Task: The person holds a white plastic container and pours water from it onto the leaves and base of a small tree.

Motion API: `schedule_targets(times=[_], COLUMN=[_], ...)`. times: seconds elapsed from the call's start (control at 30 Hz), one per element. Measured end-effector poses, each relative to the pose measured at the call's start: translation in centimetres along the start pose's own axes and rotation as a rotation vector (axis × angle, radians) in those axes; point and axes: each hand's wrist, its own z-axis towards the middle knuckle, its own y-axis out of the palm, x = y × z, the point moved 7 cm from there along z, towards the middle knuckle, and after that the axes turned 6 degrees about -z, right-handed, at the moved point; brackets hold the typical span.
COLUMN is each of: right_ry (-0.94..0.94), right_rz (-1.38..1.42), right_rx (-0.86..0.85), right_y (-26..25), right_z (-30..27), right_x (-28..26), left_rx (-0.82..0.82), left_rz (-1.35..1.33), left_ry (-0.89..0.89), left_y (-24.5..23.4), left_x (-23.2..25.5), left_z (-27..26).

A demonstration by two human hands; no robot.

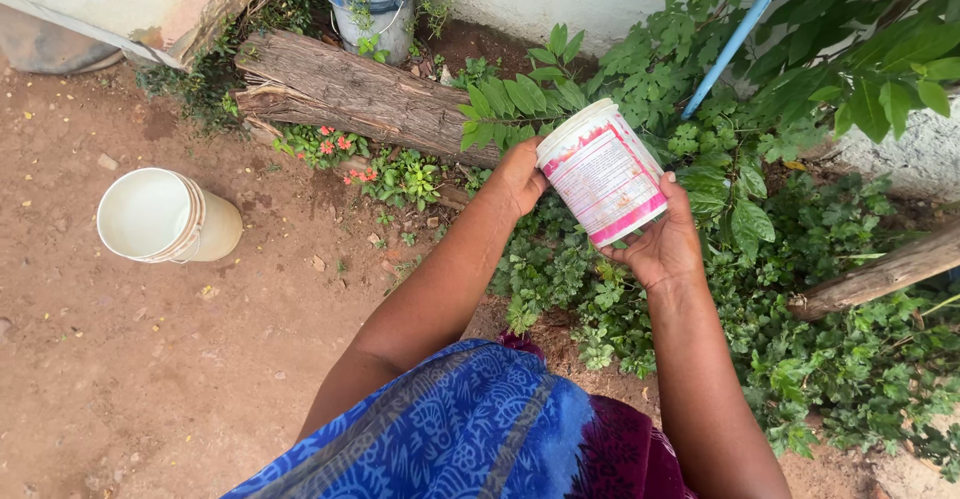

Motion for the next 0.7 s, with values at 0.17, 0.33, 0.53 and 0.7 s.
schedule_targets(times=[0.17,0.33,0.53,0.7], right_ry=[0.044,0.097,0.124,0.132], right_rz=[-0.037,-0.037,-0.085,-0.097], right_rx=[-0.012,-0.056,-0.145,-0.165], right_y=[-0.5,-1.0,-1.4,-1.2], right_z=[1.9,3.8,5.2,4.7], right_x=[-0.6,0.0,0.9,0.8], left_rx=[-0.013,0.036,0.055,0.109], left_rz=[-0.077,-0.085,-0.123,-0.149], left_ry=[0.072,0.118,0.167,0.172], left_y=[-0.9,-2.3,-3.4,-4.0], left_x=[-0.3,-0.4,-1.0,-1.0], left_z=[0.5,0.4,-1.6,-1.7])
